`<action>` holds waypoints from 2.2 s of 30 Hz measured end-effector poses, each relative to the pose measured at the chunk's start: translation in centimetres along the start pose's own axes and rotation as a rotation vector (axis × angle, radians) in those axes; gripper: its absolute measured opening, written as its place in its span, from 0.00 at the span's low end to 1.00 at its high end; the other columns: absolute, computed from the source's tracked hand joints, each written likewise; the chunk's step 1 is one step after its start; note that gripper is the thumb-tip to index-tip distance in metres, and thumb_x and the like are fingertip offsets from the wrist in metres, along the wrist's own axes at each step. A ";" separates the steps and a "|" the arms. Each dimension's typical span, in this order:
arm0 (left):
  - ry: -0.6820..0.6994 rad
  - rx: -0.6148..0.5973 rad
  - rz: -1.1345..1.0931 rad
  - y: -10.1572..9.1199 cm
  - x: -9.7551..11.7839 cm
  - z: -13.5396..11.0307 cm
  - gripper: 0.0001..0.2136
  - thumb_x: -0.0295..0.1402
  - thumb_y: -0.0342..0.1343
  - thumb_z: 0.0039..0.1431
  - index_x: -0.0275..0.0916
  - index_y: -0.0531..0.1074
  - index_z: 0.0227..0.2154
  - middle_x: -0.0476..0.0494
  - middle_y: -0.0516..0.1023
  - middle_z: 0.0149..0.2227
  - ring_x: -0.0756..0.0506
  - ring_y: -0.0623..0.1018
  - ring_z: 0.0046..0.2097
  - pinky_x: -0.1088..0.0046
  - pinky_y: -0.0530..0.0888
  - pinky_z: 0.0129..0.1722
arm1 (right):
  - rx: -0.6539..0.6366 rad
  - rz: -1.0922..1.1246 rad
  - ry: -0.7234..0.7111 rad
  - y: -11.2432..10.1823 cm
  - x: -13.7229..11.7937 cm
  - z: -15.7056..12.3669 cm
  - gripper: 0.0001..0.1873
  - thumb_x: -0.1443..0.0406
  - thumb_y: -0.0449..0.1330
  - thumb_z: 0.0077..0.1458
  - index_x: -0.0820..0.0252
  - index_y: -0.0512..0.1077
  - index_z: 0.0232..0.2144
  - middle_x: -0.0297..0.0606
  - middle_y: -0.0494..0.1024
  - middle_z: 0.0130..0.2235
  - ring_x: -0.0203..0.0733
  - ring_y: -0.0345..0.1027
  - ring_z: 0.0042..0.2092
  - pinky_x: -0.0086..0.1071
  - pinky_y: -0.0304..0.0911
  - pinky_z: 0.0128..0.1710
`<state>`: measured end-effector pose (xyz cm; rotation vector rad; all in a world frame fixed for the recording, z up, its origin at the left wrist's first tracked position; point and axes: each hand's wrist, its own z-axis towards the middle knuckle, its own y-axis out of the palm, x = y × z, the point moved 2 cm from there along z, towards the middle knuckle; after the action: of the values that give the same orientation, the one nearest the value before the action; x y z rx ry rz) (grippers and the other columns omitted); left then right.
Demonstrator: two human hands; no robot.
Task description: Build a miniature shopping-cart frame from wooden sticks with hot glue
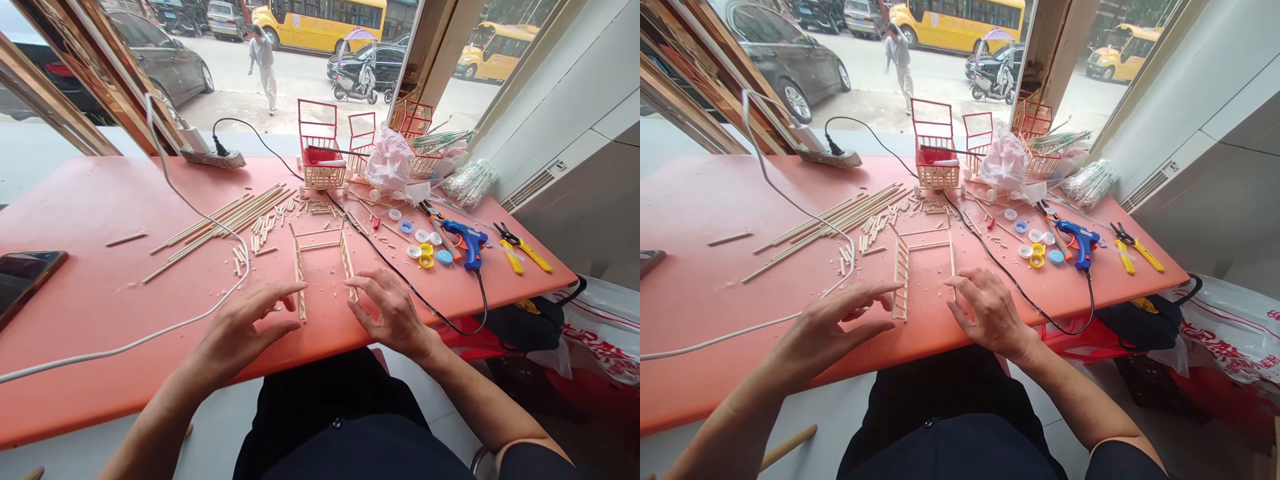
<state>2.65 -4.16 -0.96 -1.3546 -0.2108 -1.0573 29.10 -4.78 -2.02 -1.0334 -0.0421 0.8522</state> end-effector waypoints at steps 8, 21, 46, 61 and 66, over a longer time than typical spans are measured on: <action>-0.239 0.273 -0.366 -0.8 2.4 -1.6 0.16 0.44 0.51 0.72 0.43 0.77 0.51 0.42 0.80 0.40 0.43 0.74 0.44 0.67 0.72 0.45 | 0.067 0.146 0.053 -0.7 0.2 -0.2 0.23 0.58 0.64 0.64 0.53 0.67 0.59 0.45 0.76 0.51 0.50 0.72 0.51 0.45 0.70 0.52; -0.387 0.036 -0.940 6.6 6.5 -1.0 0.18 0.50 0.59 0.66 0.40 0.81 0.42 0.48 0.71 0.25 0.49 0.68 0.29 0.71 0.64 0.32 | 0.278 0.186 0.281 -3.9 1.4 -1.7 0.05 0.65 0.60 0.67 0.56 0.77 0.40 0.34 0.76 0.34 0.38 0.70 0.35 0.34 0.67 0.39; -0.427 -0.087 -1.523 9.8 5.6 0.3 0.10 0.36 0.64 0.65 0.37 0.71 0.33 0.41 0.84 0.38 0.49 0.80 0.35 0.74 0.76 0.35 | 0.016 -0.309 1.145 -15.1 19.7 -3.9 0.26 0.47 0.63 0.55 0.56 0.69 0.14 0.33 0.64 0.14 0.41 0.63 0.25 0.34 0.57 0.30; -0.357 -0.046 -1.321 7.4 6.3 -0.1 0.10 0.40 0.62 0.66 0.40 0.70 0.36 0.46 0.81 0.32 0.50 0.77 0.30 0.73 0.75 0.34 | 0.432 0.284 1.030 -14.6 17.6 -4.5 0.29 0.37 0.62 0.54 0.55 0.66 0.31 0.36 0.75 0.25 0.42 0.73 0.29 0.34 0.70 0.28; -0.196 0.195 -1.062 1.6 5.6 2.2 0.09 0.38 0.66 0.62 0.41 0.72 0.35 0.48 0.80 0.29 0.48 0.77 0.29 0.71 0.74 0.32 | 0.503 0.671 0.828 -14.4 13.1 -2.2 0.35 0.34 0.70 0.39 0.53 0.66 0.32 0.31 0.69 0.27 0.43 0.71 0.31 0.38 0.71 0.28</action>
<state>7.79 -5.25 2.32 -1.1443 -1.2436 -1.6972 47.64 -1.38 3.29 -0.8470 1.2164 0.8964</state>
